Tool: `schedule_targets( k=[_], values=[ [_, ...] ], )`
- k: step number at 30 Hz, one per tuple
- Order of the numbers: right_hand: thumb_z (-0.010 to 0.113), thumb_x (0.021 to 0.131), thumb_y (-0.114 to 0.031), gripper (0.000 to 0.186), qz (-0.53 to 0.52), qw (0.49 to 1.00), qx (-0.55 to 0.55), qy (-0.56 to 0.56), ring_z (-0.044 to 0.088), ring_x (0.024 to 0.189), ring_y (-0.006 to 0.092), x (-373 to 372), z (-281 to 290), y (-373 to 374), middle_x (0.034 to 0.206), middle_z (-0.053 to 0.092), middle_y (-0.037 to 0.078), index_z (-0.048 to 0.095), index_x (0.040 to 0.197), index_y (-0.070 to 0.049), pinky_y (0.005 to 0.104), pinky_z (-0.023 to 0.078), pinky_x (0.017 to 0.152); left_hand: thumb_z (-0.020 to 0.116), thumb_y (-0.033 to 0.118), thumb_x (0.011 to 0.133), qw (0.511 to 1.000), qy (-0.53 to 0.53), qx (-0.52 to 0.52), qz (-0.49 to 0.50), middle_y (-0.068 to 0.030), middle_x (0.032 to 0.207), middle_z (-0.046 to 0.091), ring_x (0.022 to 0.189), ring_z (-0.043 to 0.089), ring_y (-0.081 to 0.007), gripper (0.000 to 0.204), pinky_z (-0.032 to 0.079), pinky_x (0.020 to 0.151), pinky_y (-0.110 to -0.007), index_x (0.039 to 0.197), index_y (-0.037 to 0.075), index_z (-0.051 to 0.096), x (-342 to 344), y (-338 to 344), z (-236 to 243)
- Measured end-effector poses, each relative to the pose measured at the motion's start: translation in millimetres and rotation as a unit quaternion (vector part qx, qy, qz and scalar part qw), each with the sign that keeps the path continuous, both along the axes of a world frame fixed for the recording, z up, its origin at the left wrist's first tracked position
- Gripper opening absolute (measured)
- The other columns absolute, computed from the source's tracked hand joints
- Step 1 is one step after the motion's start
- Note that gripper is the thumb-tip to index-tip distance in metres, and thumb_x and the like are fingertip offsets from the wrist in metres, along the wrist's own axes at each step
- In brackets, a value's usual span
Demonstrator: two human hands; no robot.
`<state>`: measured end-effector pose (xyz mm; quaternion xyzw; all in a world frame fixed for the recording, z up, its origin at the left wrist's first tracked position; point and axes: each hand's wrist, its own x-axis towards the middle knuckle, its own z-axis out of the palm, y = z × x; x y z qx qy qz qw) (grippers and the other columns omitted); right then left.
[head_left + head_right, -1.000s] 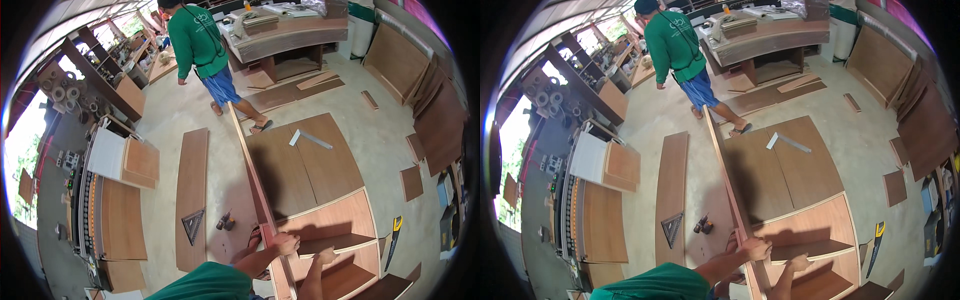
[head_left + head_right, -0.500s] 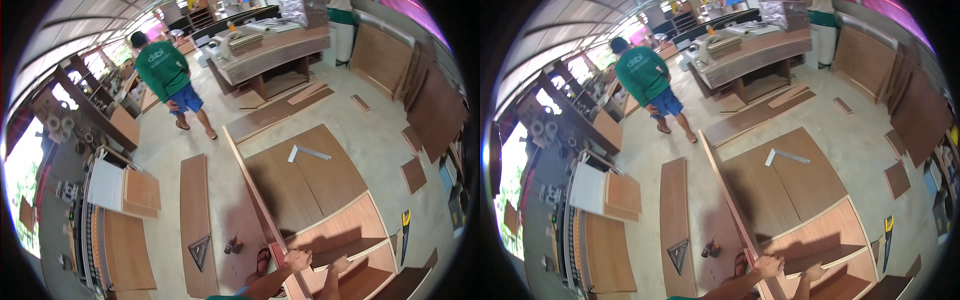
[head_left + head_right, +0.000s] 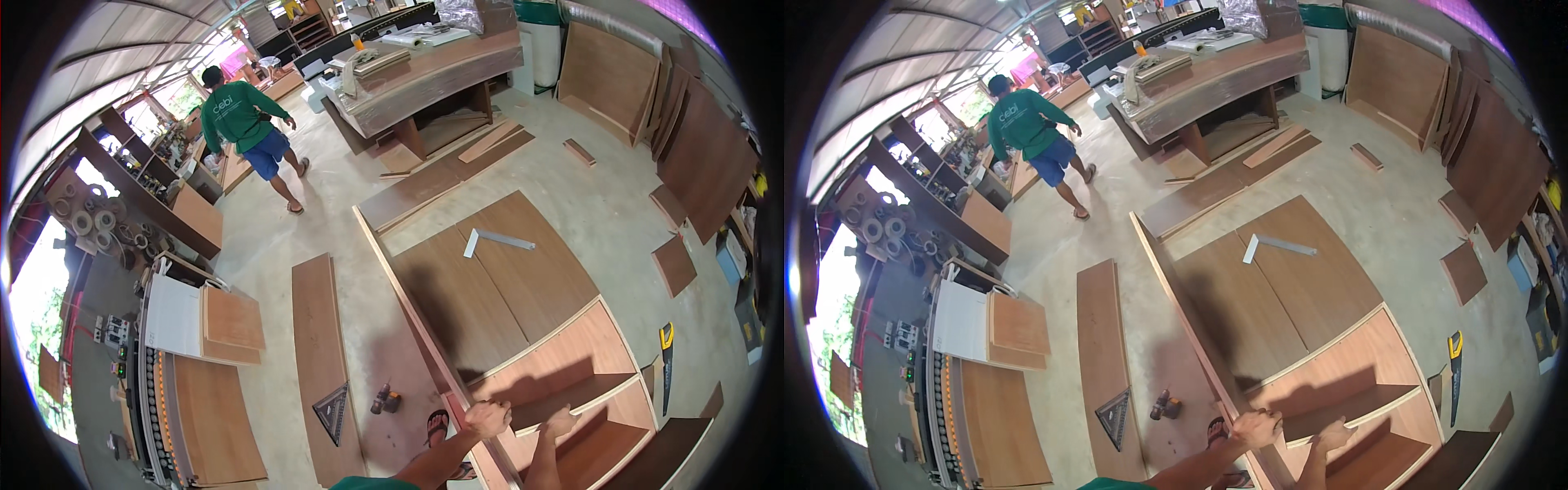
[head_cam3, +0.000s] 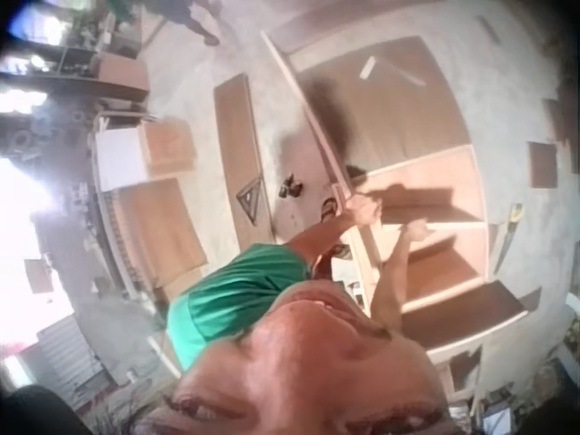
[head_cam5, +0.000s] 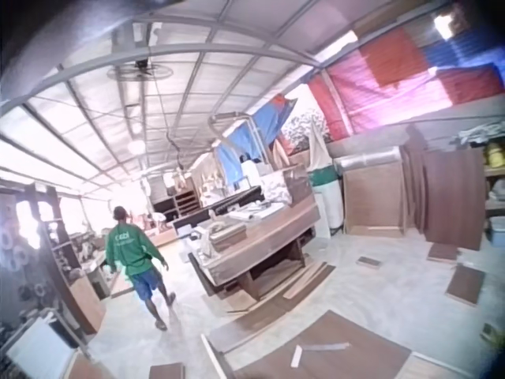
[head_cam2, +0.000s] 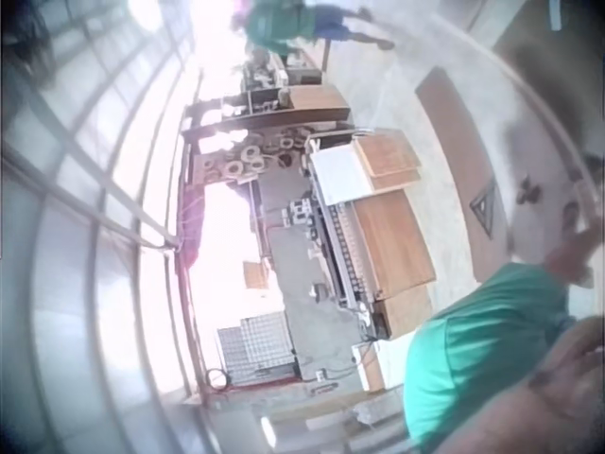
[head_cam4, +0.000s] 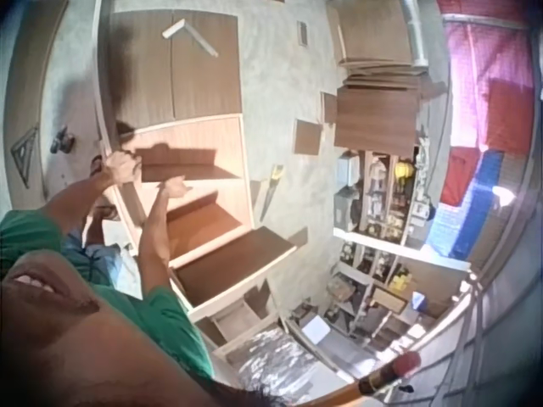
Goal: The person measures a wooden cabinet component using a tape measure and pencil, marks the wood, and then fits a shelf into the cabinet frame.
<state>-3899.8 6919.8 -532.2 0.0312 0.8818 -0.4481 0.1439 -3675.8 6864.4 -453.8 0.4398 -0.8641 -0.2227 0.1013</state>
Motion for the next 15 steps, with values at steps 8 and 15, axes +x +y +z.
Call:
schedule_targets(
  k=[8, 15],
  values=[
    [0.062, 0.104, -0.020, 0.054, 0.009, 0.996, 0.084, -0.026, 0.071, 0.118, 0.0398, 35.0, 79.2, -16.0, 0.136, 0.071, 0.023, 0.051, 0.152, 0.002, 0.0448, 0.056, 0.104, 0.060, 0.031, 0.096, 0.999, -0.036, 0.036, 0.006, -0.0159, 0.079, 0.074, 0.070, 0.075, -0.0352, 0.027, 0.062, 0.070, -0.047, 0.098, 0.005, 0.066, 10.7, 7.3, -14.3],
    [0.061, 0.105, -0.016, 0.048, 0.021, 0.997, 0.065, -0.026, 0.073, 0.112, 0.0370, 24.0, 41.5, -7.8, 0.131, 0.073, 0.021, 0.054, 0.148, 0.004, 0.0406, 0.059, 0.096, 0.059, 0.028, 0.095, 0.999, -0.013, 0.028, 0.006, -0.0175, 0.078, 0.074, 0.070, 0.075, -0.0376, 0.025, 0.061, 0.068, -0.051, 0.099, 0.004, 0.066, 12.5, 11.1, -22.1]
  ],
)
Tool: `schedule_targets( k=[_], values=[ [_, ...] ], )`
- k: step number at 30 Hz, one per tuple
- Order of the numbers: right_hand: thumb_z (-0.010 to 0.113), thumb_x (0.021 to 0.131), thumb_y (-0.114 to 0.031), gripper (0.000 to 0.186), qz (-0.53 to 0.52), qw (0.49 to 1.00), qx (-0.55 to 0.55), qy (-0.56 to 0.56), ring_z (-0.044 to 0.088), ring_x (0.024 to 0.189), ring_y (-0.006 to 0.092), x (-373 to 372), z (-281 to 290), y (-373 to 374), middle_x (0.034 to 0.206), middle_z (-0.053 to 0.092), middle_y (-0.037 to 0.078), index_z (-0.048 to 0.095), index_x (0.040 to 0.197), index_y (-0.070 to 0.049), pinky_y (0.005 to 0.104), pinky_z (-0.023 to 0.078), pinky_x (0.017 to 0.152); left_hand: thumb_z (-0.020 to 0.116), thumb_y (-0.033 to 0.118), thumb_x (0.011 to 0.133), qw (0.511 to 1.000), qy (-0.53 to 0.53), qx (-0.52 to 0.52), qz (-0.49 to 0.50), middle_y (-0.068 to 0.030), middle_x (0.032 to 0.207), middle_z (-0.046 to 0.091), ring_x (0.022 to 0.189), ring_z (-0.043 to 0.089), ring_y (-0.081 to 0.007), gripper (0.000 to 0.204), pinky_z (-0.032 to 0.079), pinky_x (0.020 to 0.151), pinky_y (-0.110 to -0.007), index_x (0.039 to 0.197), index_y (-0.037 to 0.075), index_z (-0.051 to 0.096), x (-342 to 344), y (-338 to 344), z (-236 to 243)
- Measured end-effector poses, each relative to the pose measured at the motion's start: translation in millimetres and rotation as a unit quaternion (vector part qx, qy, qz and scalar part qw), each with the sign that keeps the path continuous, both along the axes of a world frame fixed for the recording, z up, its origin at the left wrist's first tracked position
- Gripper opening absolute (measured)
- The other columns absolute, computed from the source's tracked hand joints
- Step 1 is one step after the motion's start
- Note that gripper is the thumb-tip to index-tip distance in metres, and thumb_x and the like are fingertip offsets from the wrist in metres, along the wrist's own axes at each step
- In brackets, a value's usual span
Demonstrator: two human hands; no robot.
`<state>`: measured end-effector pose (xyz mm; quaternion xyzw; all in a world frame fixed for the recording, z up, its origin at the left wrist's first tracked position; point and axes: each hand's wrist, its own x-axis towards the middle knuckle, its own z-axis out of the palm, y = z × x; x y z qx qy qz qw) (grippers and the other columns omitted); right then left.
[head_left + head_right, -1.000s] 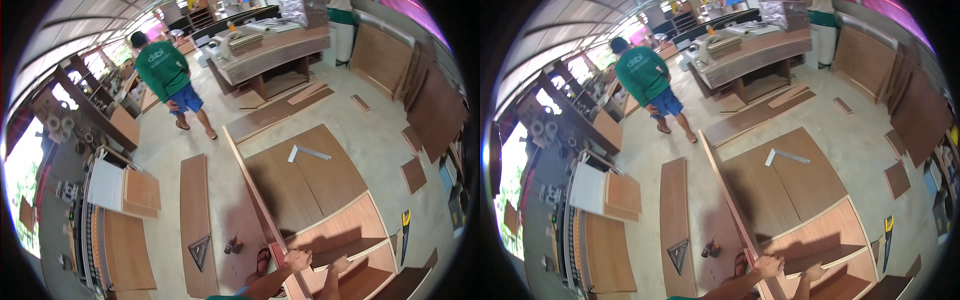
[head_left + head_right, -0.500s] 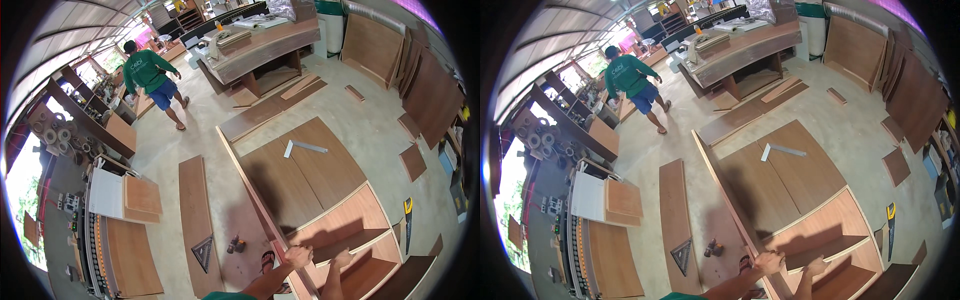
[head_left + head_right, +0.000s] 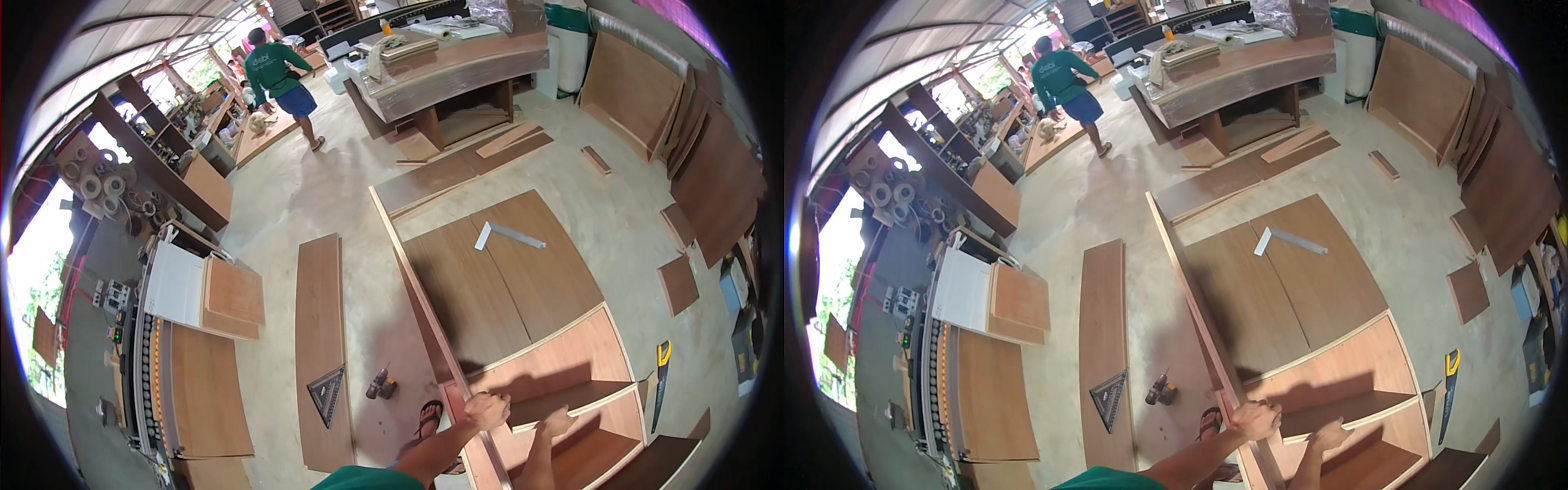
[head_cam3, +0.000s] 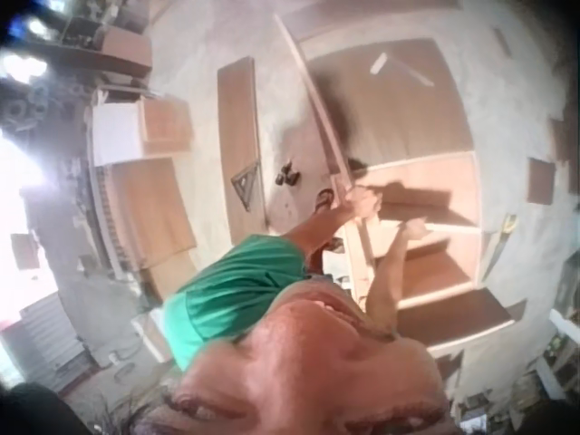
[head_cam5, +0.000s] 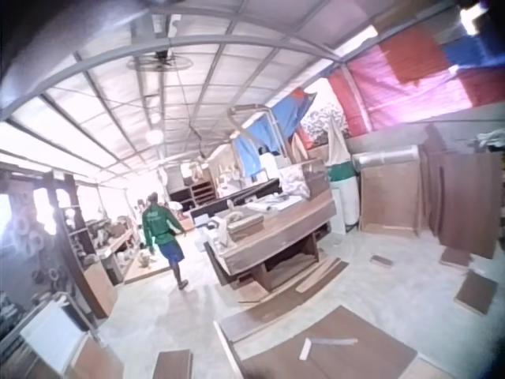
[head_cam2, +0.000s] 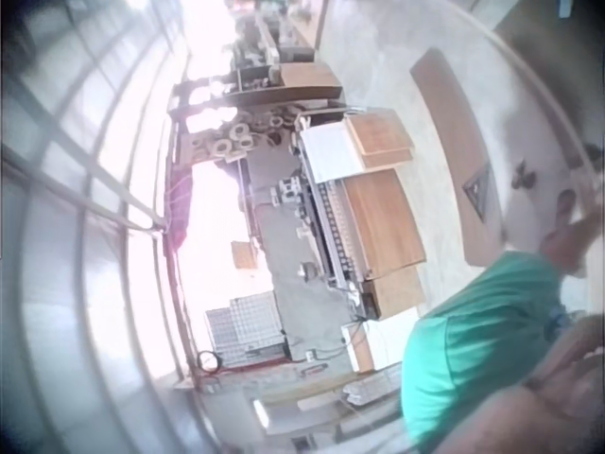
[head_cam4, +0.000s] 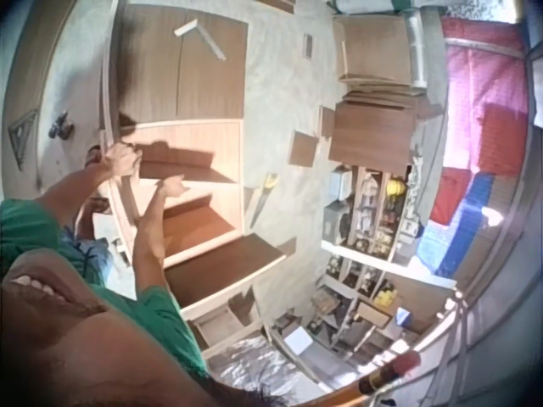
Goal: The person measures a wooden cabinet component using a tape measure and pencil, marks the wood, and then fits a shelf into the cabinet frame.
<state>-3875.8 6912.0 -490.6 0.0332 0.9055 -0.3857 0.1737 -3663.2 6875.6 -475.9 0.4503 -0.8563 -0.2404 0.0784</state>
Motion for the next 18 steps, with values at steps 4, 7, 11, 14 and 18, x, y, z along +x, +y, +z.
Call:
schedule_targets(
  k=[4, 7, 11, 14, 18],
  values=[
    [0.066, 0.102, -0.020, 0.052, -0.018, 0.999, -0.009, 0.030, 0.075, 0.105, 0.0369, -36.7, -64.6, 20.7, 0.122, 0.075, 0.025, 0.055, 0.145, 0.007, 0.0426, 0.062, 0.088, 0.057, 0.028, 0.098, 0.997, -0.049, 0.036, -0.052, -0.0163, 0.084, 0.074, 0.077, 0.076, -0.0314, 0.026, 0.060, 0.067, -0.049, 0.101, 0.004, 0.067, -17.2, -1.6, 4.1],
    [0.074, 0.095, -0.006, 0.080, -0.006, 0.967, -0.253, 0.031, 0.070, 0.118, 0.0335, 1.7, -31.6, 22.4, 0.145, 0.063, 0.024, 0.032, 0.163, 0.000, 0.0436, 0.058, 0.102, 0.062, 0.029, 0.092, 0.995, -0.089, 0.036, -0.025, -0.0139, 0.081, 0.074, 0.078, 0.075, -0.0305, 0.023, 0.059, 0.068, -0.049, 0.097, 0.008, 0.071, -0.3, 0.1, 0.7],
    [0.075, 0.093, -0.037, 0.052, 0.007, 0.978, 0.180, 0.102, 0.076, 0.102, 0.0363, -59.1, -111.4, 27.7, 0.117, 0.078, 0.021, 0.073, 0.134, -0.006, 0.0485, 0.063, 0.089, 0.069, 0.029, 0.085, 0.999, -0.010, -0.017, 0.039, -0.0108, 0.076, 0.073, 0.079, 0.074, -0.0293, 0.019, 0.058, 0.069, -0.049, 0.091, 0.013, 0.075, -13.6, -8.1, -31.3],
    [0.074, 0.094, -0.032, 0.042, -0.046, 0.998, -0.050, 0.006, 0.076, 0.094, 0.0325, 26.6, -76.9, 35.9, 0.112, 0.079, 0.020, 0.076, 0.120, 0.000, 0.0457, 0.063, 0.081, 0.070, 0.031, 0.085, 0.993, 0.015, -0.075, 0.092, -0.0128, 0.084, 0.076, 0.086, 0.076, -0.0297, 0.023, 0.062, 0.075, -0.046, 0.093, 0.009, 0.071, 33.6, 24.2, -53.1],
    [0.075, 0.093, -0.028, 0.034, -0.054, 0.994, -0.093, 0.009, 0.076, 0.087, 0.0302, 8.0, -91.8, 38.2, 0.106, 0.079, 0.018, 0.076, 0.109, 0.002, 0.0430, 0.063, 0.076, 0.072, 0.032, 0.085, 0.997, -0.025, -0.024, 0.073, -0.0109, 0.088, 0.076, 0.085, 0.075, -0.0277, 0.025, 0.062, 0.075, -0.045, 0.095, 0.009, 0.070, 22.9, 20.9, -46.7]
  ],
)
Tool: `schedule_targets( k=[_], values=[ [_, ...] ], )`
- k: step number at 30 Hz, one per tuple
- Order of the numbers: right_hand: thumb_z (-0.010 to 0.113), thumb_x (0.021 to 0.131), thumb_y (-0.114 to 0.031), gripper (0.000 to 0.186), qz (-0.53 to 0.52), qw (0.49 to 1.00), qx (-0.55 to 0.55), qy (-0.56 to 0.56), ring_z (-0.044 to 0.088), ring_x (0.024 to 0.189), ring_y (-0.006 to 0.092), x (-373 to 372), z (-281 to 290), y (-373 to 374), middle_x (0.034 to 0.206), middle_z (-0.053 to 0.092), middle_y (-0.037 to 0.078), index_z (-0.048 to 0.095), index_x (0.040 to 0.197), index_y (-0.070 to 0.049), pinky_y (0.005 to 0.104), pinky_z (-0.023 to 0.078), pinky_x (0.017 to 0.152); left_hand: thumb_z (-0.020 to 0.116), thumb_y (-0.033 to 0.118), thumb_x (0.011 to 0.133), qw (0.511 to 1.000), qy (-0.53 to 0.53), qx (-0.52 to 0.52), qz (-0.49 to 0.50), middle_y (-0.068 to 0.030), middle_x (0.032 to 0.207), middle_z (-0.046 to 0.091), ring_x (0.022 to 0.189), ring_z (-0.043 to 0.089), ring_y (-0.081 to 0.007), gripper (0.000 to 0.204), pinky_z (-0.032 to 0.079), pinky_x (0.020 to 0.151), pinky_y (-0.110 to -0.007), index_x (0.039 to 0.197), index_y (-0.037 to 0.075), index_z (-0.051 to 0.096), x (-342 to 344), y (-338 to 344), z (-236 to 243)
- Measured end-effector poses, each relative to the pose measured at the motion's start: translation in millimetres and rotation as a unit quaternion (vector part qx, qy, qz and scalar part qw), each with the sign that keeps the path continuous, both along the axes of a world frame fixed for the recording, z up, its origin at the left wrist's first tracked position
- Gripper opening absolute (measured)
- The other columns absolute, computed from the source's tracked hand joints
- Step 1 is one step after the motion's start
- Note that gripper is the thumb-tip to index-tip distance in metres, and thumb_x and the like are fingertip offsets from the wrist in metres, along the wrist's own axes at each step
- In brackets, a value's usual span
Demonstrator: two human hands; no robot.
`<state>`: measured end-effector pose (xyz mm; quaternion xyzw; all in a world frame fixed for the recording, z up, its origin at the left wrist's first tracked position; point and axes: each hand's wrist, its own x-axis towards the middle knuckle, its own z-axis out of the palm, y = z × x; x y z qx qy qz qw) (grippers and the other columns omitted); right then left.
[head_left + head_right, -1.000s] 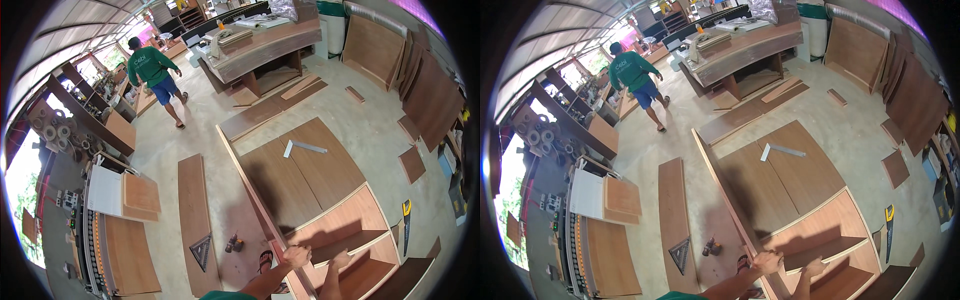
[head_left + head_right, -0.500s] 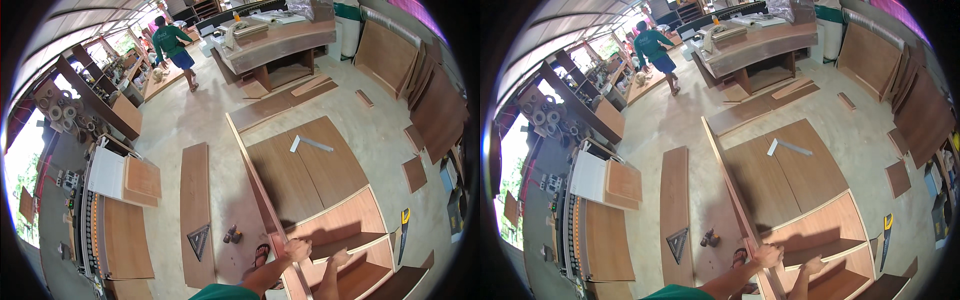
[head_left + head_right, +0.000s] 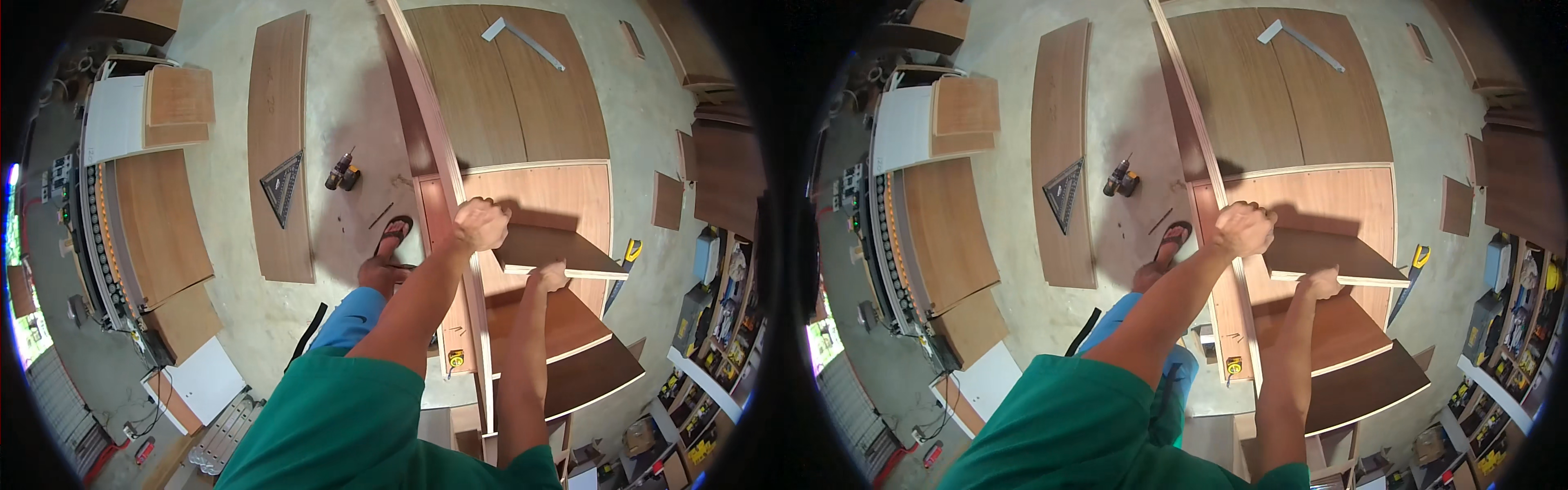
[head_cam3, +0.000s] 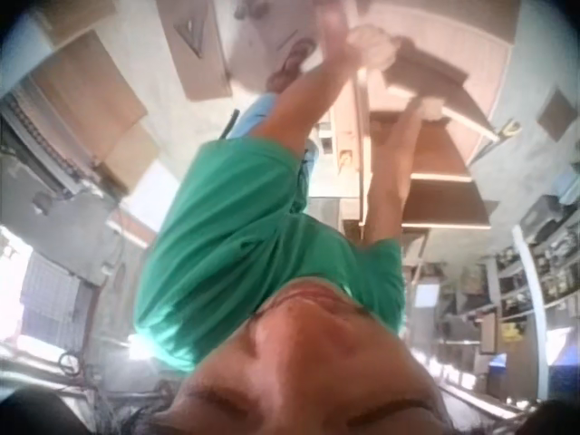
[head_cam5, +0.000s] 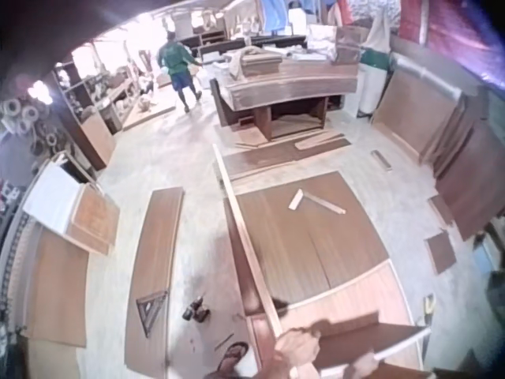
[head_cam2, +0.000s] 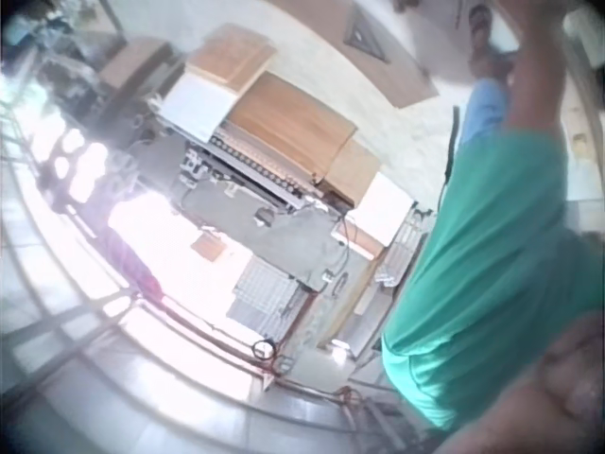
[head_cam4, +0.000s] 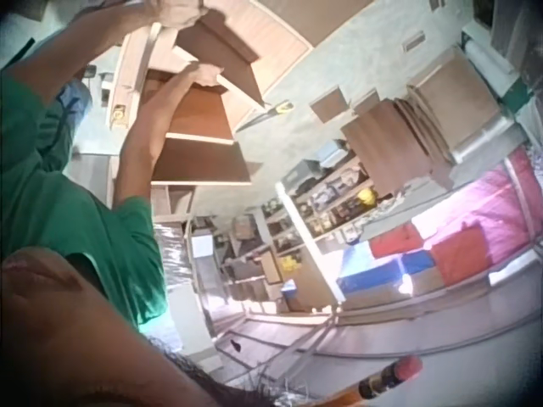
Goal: The person measures a wooden cabinet component using a tape measure and pencil, marks the wood, and then fits a shelf into the cabinet frame.
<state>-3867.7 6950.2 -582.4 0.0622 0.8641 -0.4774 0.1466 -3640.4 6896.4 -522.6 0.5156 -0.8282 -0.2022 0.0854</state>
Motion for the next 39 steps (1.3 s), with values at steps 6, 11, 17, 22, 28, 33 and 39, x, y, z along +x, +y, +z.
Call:
schedule_targets(
  k=[6, 11, 17, 22, 28, 33, 39],
  values=[
    [0.069, 0.098, -0.025, 0.029, 0.046, 0.992, 0.104, 0.049, 0.074, 0.083, 0.0285, -37.2, -35.2, 5.5, 0.105, 0.077, 0.017, 0.071, 0.114, -0.002, 0.0420, 0.062, 0.075, 0.071, 0.030, 0.085, 1.000, 0.014, 0.013, -0.017, -0.0108, 0.083, 0.074, 0.082, 0.075, -0.0274, 0.025, 0.061, 0.076, -0.043, 0.096, 0.008, 0.070, -4.3, -5.5, 8.9],
    [0.063, 0.100, -0.024, 0.045, 0.001, 0.999, -0.042, -0.027, 0.074, 0.094, 0.0309, 8.2, -4.9, -1.9, 0.118, 0.073, 0.021, 0.059, 0.143, -0.009, 0.0421, 0.063, 0.084, 0.070, 0.028, 0.085, 1.000, 0.007, 0.018, 0.003, -0.0103, 0.080, 0.073, 0.082, 0.075, -0.0288, 0.024, 0.061, 0.077, -0.045, 0.098, 0.008, 0.071, 9.9, 5.8, 4.4],
    [0.077, 0.090, -0.038, 0.057, -0.011, 0.995, 0.100, 0.003, 0.074, 0.112, 0.0366, -25.4, -7.2, -12.7, 0.123, 0.075, 0.026, 0.071, 0.127, 0.005, 0.0454, 0.061, 0.095, 0.067, 0.028, 0.087, 0.998, 0.011, 0.063, -0.005, -0.0136, 0.080, 0.075, 0.080, 0.076, -0.0317, 0.025, 0.062, 0.077, -0.047, 0.100, 0.007, 0.072, -5.3, -2.4, 16.8],
    [0.067, 0.097, -0.025, 0.053, 0.033, 0.997, 0.072, -0.014, 0.071, 0.116, 0.0331, -4.2, 22.2, -22.5, 0.134, 0.070, 0.023, 0.058, 0.143, 0.000, 0.0421, 0.059, 0.098, 0.066, 0.028, 0.088, 0.998, -0.045, 0.029, -0.031, -0.0149, 0.085, 0.078, 0.080, 0.079, -0.0309, 0.044, 0.062, 0.074, -0.048, 0.123, 0.004, 0.074, -1.7, -8.0, 13.0],
    [0.055, 0.105, -0.009, 0.058, 0.005, 0.989, -0.122, -0.088, 0.068, 0.121, 0.0290, -1.7, 97.3, -26.2, 0.148, 0.062, 0.020, 0.043, 0.162, -0.006, 0.0383, 0.055, 0.101, 0.062, 0.030, 0.091, 0.995, -0.019, 0.090, -0.029, -0.0171, 0.087, 0.077, 0.084, 0.077, -0.0337, 0.026, 0.063, 0.078, -0.049, 0.099, 0.006, 0.068, -19.1, -12.9, 52.3],
    [0.065, 0.103, -0.024, 0.058, 0.055, 0.992, 0.113, 0.019, 0.075, 0.107, 0.0472, -35.5, 35.1, -20.4, 0.111, 0.073, 0.036, 0.051, 0.142, 0.017, 0.0515, 0.059, 0.094, 0.062, 0.029, 0.092, 0.993, -0.023, 0.107, -0.048, -0.0172, 0.086, 0.076, 0.085, 0.077, -0.0355, 0.026, 0.063, 0.076, -0.050, 0.101, 0.006, 0.068, -34.3, -26.6, 53.6],
    [0.064, 0.103, -0.010, 0.065, 0.040, 0.998, 0.037, -0.037, 0.068, 0.125, 0.0385, -22.3, 75.2, -25.9, 0.144, 0.064, 0.026, 0.037, 0.162, 0.003, 0.0414, 0.054, 0.106, 0.061, 0.025, 0.089, 0.996, -0.020, 0.080, -0.046, -0.0160, 0.081, 0.076, 0.078, 0.077, -0.0351, 0.022, 0.062, 0.076, -0.049, 0.096, 0.004, 0.067, -34.6, -24.2, 57.4]
  ],
)
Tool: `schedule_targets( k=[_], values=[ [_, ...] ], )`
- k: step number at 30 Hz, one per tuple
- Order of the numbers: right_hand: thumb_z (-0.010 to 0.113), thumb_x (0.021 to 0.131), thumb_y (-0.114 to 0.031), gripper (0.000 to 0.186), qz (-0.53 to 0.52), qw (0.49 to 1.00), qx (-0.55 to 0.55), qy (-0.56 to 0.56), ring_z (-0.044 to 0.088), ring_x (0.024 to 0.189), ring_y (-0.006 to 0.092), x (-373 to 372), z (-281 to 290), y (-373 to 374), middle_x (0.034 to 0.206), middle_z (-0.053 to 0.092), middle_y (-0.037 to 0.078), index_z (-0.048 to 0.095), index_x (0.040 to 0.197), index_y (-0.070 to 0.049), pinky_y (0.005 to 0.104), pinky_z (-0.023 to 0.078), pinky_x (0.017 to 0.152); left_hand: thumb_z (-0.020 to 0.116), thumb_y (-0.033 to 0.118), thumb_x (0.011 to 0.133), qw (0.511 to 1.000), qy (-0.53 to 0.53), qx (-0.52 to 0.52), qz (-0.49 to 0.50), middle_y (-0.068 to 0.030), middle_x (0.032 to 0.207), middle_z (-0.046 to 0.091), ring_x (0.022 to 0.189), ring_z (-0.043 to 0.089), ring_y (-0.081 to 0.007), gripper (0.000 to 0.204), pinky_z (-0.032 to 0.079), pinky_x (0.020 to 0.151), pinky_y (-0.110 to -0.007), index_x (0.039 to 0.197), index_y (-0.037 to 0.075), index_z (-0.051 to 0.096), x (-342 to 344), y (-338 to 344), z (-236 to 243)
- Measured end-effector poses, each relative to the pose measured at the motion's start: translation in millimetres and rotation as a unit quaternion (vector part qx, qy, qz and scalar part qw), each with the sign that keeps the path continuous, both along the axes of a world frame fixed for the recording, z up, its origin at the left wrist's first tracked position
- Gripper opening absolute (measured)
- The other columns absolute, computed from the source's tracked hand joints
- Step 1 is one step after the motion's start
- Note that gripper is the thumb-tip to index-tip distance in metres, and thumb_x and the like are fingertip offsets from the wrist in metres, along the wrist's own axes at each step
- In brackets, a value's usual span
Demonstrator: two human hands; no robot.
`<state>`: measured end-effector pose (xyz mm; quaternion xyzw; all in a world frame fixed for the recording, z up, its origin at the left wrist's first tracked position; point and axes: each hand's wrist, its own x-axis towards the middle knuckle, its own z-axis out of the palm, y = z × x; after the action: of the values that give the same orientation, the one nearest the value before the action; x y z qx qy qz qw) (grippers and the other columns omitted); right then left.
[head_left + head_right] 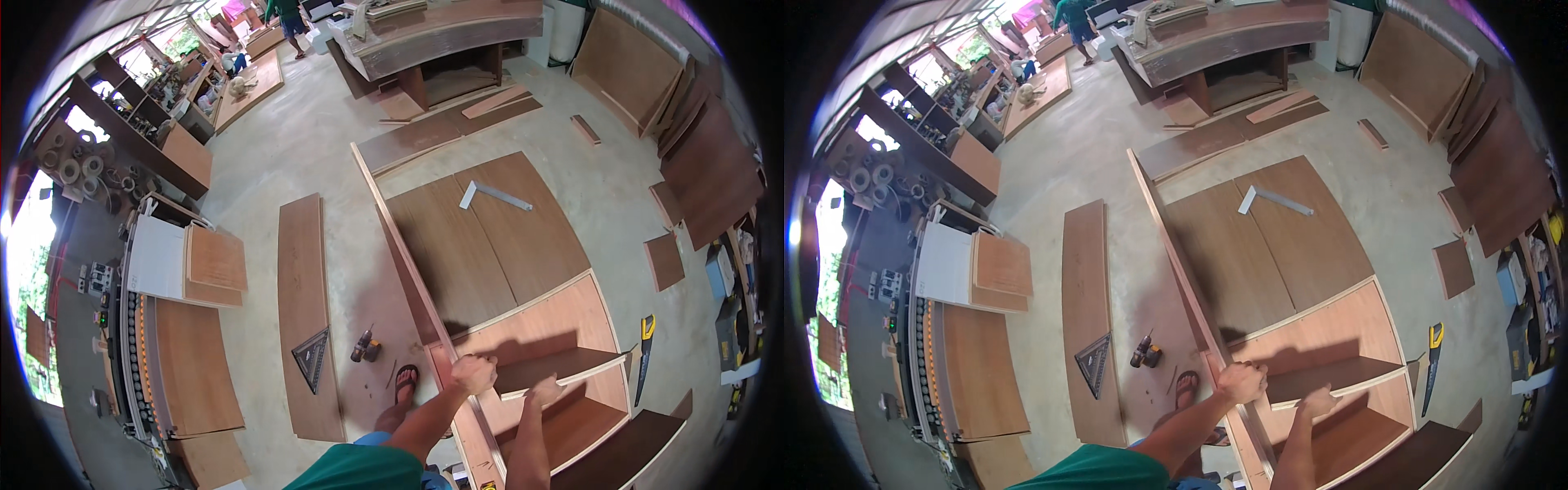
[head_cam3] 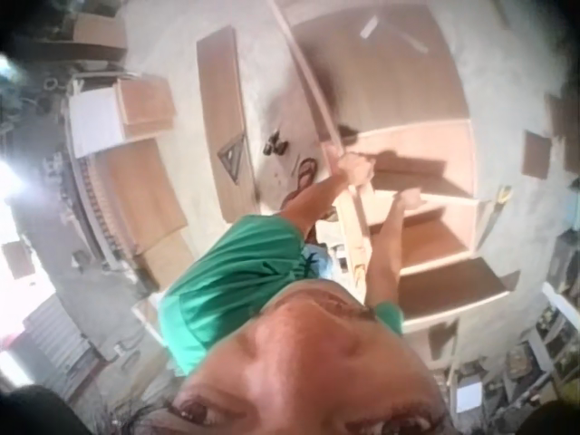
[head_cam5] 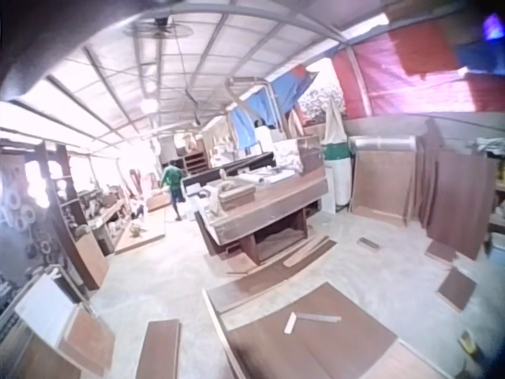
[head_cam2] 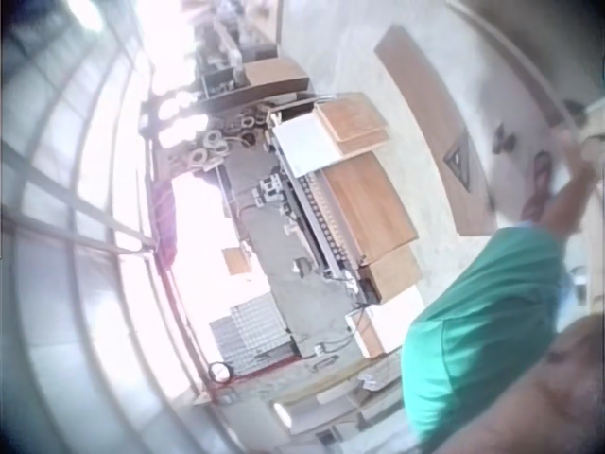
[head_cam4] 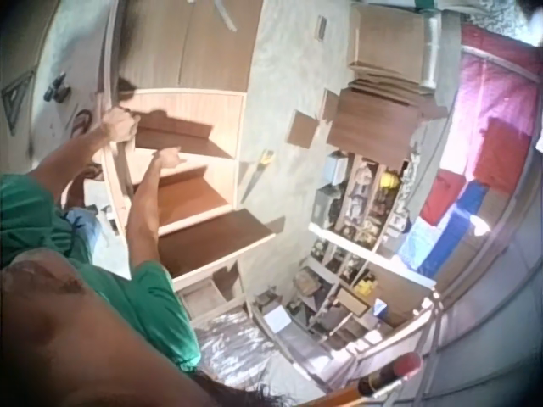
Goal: The person measures a wooden cabinet component using a tape measure and pencil, marks the wood, and then fits a shelf into the cabinet frame.
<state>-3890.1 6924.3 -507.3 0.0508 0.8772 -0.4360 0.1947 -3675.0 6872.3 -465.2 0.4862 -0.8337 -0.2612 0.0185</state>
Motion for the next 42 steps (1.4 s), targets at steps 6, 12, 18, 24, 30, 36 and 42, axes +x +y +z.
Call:
schedule_targets(
  k=[6, 12, 18, 24, 30, 36, 42],
  values=[
    [0.065, 0.100, -0.003, 0.078, 0.019, 0.995, -0.092, 0.032, 0.056, 0.141, 0.0345, 20.5, 18.3, 3.0, 0.160, 0.052, 0.025, 0.029, 0.169, -0.004, 0.0403, 0.043, 0.120, 0.062, 0.024, 0.088, 0.999, 0.036, -0.038, 0.003, -0.0145, 0.078, 0.075, 0.075, 0.076, -0.0330, 0.020, 0.063, 0.072, -0.048, 0.093, 0.005, 0.067, 13.2, 6.9, -12.0],
    [0.070, 0.096, -0.019, 0.061, -0.014, 0.994, -0.108, -0.009, 0.063, 0.120, 0.0286, -1.4, -13.1, -4.8, 0.139, 0.063, 0.018, 0.048, 0.151, -0.003, 0.0417, 0.049, 0.100, 0.065, 0.030, 0.089, 0.996, -0.066, 0.050, -0.013, -0.0134, 0.081, 0.074, 0.076, 0.074, -0.0316, 0.023, 0.060, 0.065, -0.045, 0.088, 0.007, 0.068, -1.7, -11.3, -12.2],
    [0.074, 0.095, -0.036, 0.045, 0.058, 0.963, -0.110, -0.238, 0.064, 0.086, 0.0156, -56.4, -33.2, 31.2, 0.102, 0.072, 0.007, 0.071, 0.126, -0.004, 0.0375, 0.051, 0.068, 0.057, 0.036, 0.098, 0.992, -0.121, 0.024, -0.010, -0.0145, 0.092, 0.079, 0.080, 0.078, -0.0353, 0.030, 0.062, 0.071, -0.050, 0.101, 0.012, 0.074, -27.2, -11.2, -8.0],
    [0.064, 0.095, -0.026, 0.052, 0.033, 0.943, -0.123, -0.306, 0.068, 0.079, 0.0279, -98.6, -21.0, 52.4, 0.101, 0.066, 0.015, 0.052, 0.140, -0.001, 0.0571, 0.064, 0.069, 0.063, 0.034, 0.097, 0.994, -0.109, -0.027, -0.009, -0.0181, 0.097, 0.078, 0.090, 0.076, -0.0402, 0.025, 0.061, 0.080, -0.053, 0.101, 0.012, 0.073, -54.0, 13.4, -15.0],
    [0.062, 0.090, -0.018, 0.025, -0.011, 0.956, -0.100, -0.275, 0.058, 0.065, 0.0207, -118.3, -21.8, 128.1, 0.078, 0.059, 0.011, 0.067, 0.104, 0.002, 0.0426, 0.050, 0.051, 0.063, 0.036, 0.097, 0.992, -0.129, 0.012, -0.008, -0.0146, 0.099, 0.079, 0.095, 0.075, -0.0412, 0.025, 0.059, 0.084, -0.054, 0.100, 0.015, 0.074, -80.9, 62.5, -9.3],
    [0.070, 0.088, -0.014, 0.037, -0.052, 0.911, -0.312, -0.266, 0.063, 0.077, 0.0196, -94.1, 80.0, 161.3, 0.096, 0.066, 0.010, 0.066, 0.122, 0.003, 0.0376, 0.053, 0.064, 0.058, 0.035, 0.096, 0.994, -0.091, -0.064, -0.002, -0.0183, 0.095, 0.077, 0.091, 0.074, -0.0437, 0.026, 0.056, 0.079, -0.058, 0.094, 0.014, 0.074, -65.4, 43.2, -12.2],
    [0.072, 0.096, -0.009, 0.046, -0.119, 0.777, -0.560, -0.262, 0.069, 0.121, 0.0286, -40.7, 136.3, 245.2, 0.130, 0.069, 0.021, 0.059, 0.136, 0.010, 0.0430, 0.058, 0.103, 0.056, 0.036, 0.098, 0.992, -0.100, -0.068, -0.032, -0.0168, 0.094, 0.077, 0.088, 0.074, -0.0429, 0.028, 0.055, 0.075, -0.058, 0.097, 0.013, 0.073, -66.8, 55.5, -20.0]
  ],
)
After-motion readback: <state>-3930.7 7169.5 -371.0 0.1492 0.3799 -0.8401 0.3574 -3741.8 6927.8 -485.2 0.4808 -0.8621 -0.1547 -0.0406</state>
